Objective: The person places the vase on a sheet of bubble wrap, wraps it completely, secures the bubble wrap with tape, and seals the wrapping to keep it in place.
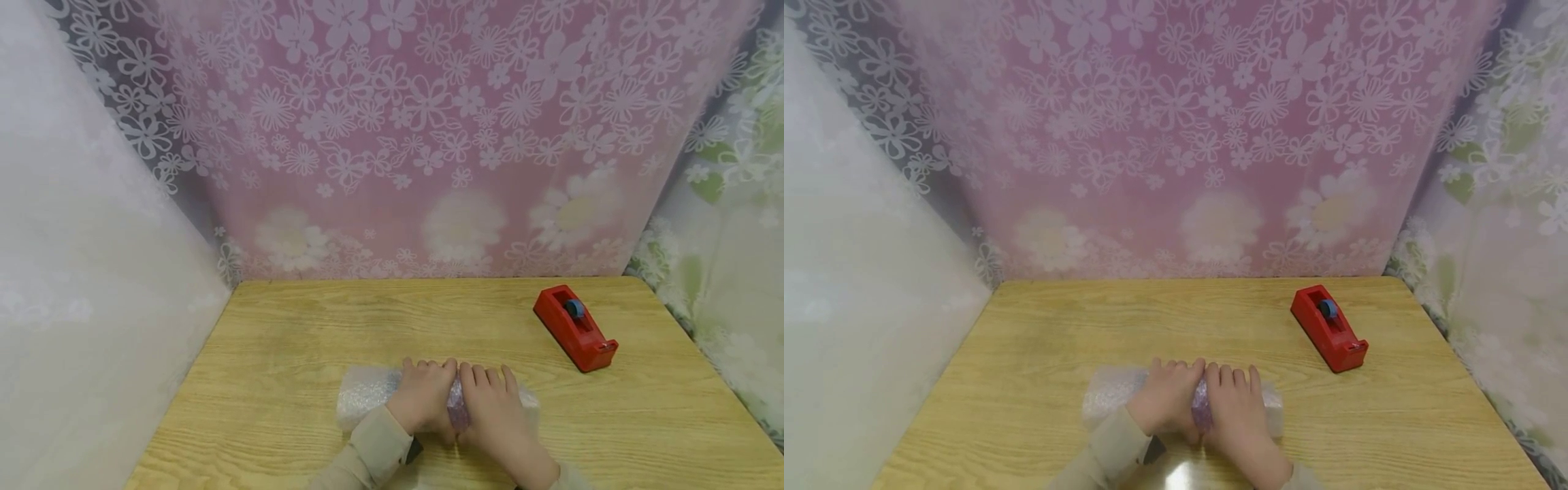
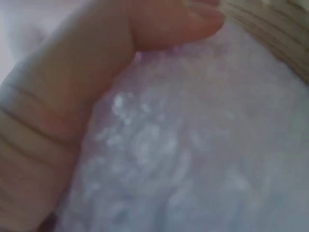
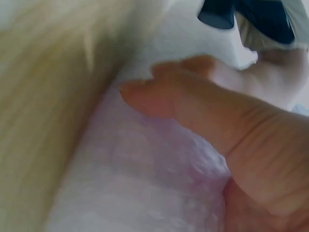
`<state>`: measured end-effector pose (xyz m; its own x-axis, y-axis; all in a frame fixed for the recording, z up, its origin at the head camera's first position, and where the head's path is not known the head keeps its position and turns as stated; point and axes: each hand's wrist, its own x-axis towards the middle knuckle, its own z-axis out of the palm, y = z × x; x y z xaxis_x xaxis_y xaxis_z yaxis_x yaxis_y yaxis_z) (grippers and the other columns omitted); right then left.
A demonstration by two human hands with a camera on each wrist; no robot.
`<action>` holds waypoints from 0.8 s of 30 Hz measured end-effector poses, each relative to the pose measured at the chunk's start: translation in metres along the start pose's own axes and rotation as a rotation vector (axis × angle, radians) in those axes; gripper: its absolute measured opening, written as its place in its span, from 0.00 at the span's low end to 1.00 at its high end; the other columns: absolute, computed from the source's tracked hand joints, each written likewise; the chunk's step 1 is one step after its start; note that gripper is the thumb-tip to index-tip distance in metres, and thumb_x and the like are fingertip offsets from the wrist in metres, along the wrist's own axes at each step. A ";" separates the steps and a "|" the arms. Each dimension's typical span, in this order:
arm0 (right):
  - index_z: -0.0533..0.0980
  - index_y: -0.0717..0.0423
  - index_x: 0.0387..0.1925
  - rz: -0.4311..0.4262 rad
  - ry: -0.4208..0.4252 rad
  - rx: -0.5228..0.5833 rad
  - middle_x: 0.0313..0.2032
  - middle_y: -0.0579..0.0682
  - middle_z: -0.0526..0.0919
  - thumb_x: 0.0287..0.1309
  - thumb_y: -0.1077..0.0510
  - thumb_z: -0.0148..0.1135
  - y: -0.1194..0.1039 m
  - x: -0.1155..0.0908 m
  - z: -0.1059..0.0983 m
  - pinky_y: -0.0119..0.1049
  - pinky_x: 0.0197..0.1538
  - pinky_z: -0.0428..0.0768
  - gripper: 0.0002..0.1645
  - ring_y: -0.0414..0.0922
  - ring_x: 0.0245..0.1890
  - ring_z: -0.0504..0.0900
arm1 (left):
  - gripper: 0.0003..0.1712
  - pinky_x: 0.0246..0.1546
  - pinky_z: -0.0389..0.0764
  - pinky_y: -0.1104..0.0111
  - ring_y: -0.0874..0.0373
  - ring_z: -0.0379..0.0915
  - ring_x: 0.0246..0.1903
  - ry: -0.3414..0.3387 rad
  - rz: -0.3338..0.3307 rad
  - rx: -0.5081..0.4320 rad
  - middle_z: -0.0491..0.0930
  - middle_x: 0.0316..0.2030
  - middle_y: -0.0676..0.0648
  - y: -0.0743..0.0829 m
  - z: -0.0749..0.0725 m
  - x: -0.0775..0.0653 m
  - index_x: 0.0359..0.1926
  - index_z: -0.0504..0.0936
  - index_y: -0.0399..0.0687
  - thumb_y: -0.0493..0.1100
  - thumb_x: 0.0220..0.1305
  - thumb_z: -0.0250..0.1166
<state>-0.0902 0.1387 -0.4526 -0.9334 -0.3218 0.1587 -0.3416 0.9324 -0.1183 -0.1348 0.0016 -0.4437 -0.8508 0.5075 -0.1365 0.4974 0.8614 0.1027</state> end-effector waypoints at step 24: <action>0.71 0.60 0.56 -0.016 0.175 0.011 0.51 0.60 0.79 0.14 0.46 0.87 0.002 -0.005 0.022 0.68 0.58 0.64 0.59 0.61 0.52 0.77 | 0.56 0.52 0.76 0.54 0.50 0.78 0.41 -0.015 0.026 -0.056 0.80 0.40 0.48 -0.010 0.005 0.001 0.54 0.69 0.49 0.66 0.23 0.84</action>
<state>-0.0884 0.1388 -0.4753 -0.8946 -0.3023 0.3290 -0.3585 0.9251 -0.1249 -0.1396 -0.0069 -0.4492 -0.8346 0.5307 -0.1476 0.5090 0.8455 0.1615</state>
